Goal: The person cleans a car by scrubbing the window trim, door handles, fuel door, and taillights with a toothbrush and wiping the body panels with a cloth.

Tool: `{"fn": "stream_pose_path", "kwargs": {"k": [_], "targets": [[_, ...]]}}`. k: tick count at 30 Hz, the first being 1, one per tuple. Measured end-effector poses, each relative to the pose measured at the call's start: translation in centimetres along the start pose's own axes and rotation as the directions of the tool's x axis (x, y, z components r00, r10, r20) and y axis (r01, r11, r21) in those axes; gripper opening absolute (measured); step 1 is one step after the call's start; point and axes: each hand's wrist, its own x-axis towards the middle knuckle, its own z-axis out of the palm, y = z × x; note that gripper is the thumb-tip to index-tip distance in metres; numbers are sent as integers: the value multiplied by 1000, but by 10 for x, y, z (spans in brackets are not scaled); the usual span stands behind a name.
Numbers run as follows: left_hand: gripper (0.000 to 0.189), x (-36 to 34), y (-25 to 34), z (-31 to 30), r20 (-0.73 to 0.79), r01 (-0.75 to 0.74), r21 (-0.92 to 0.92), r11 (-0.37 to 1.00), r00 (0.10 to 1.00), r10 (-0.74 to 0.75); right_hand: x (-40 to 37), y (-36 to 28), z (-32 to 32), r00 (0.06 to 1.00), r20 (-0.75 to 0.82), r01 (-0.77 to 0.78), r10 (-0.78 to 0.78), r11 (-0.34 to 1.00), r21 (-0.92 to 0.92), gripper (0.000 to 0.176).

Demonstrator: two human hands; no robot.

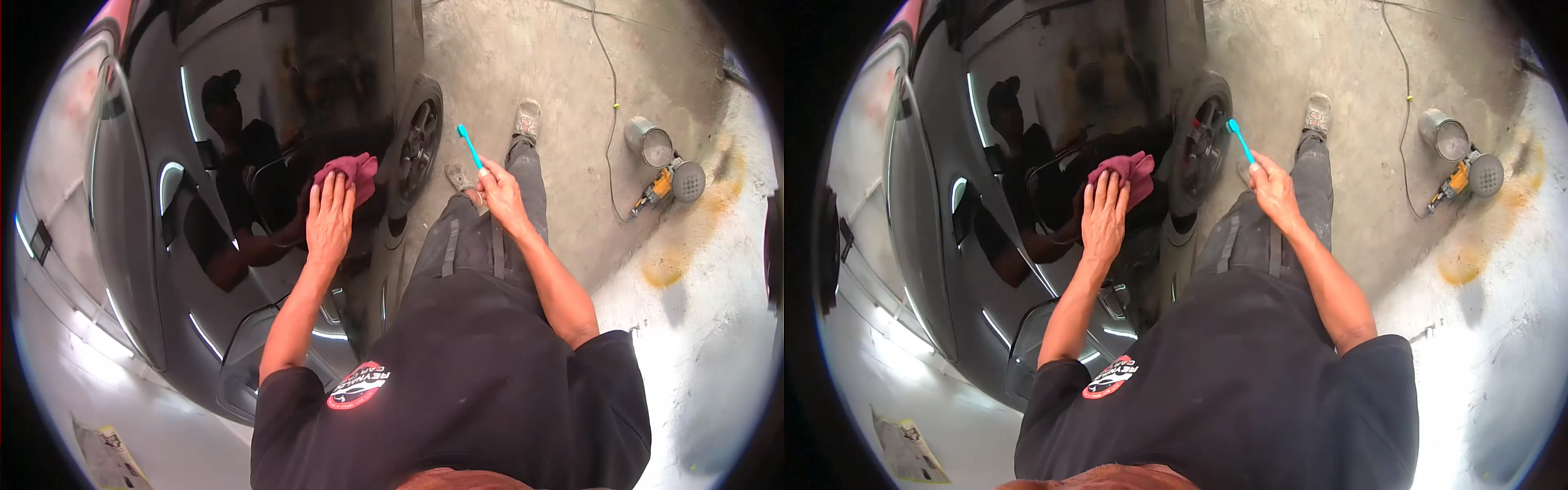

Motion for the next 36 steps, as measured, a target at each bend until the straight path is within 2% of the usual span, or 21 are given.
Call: {"fn": "stream_pose_path", "kwargs": {"k": [3, 4, 5, 7, 9, 10, 11, 13, 15, 16, 17, 19, 20, 23, 26, 36], "targets": [[42, 41, 9, 3, 67, -93, -11, 996, 993, 93, 24, -19, -23, 1000, 9, 11, -11, 1000, -16, 37], [38, 51, 14, 2, 25, -111, -62, 992, 993, 113, 35, -23, -24, 1000, 18, 24, -23, 1000, -17, 36], [37, 58, 21, 3, 36, -93, -146, 985, 994, 99, 47, -25, -22, 999, 30, 37, -37, 999, -15, 35], [39, 68, 44, 16, 200, 54, -410, 911, 979, 32, 67, -36, -10, 998, 63, 1, -5, 998, 70, 30], [46, 69, 79, 50, 232, 160, -604, 781, 972, -20, 80, -46, 11, 995, 80, -74, 63, 987, 144, 29], [45, 71, 101, 68, 208, 179, -696, 696, 977, -44, 93, -29, 25, 998, 59, 7, -15, 992, 127, 29], [43, 74, 123, 85, 182, 191, -777, 600, 980, -78, 97, -31, 37, 997, 73, 0, -15, 979, 205, 30], [40, 78, 170, 112, 275, 257, -850, 459, 961, -28, 111, -27, 58, 992, 116, -57, 40, 987, 153, 32], [39, 73, 215, 148, 352, 322, -912, 254, 932, 83, 124, -27, 77, 992, 112, -77, 60, 984, 158, 32], [40, 74, 223, 143, 373, 287, -847, 448, 921, 114, 132, -22, 89, 997, 75, -36, 23, 983, 182, 32], [42, 76, 223, 142, 408, 303, -819, 488, 905, 124, 140, -16, 99, 999, 36, 7, -14, 979, 202, 32], [45, 89, 219, 147, 458, 312, -764, 565, 879, 133, 153, -21, 109, 999, 32, -42, 35, 969, 243, 30], [48, 84, 219, 161, 409, 257, -772, 581, 901, 145, 160, -23, 114, 998, 34, -69, 62, 963, 260, 30], [33, 78, 203, 177, 464, 300, -784, 543, 865, 192, 177, -12, 135, 1000, -12, -7, 11, 954, 300, 28], [29, 66, 200, 198, 354, 255, -831, 494, 928, 117, 186, -7, 151, 999, -44, 7, 8, 944, 330, 26], [35, 59, 188, 219, 337, 246, -847, 471, 934, 119, 199, 11, 179, 994, -101, 68, -42, 962, 263, 23]]}}
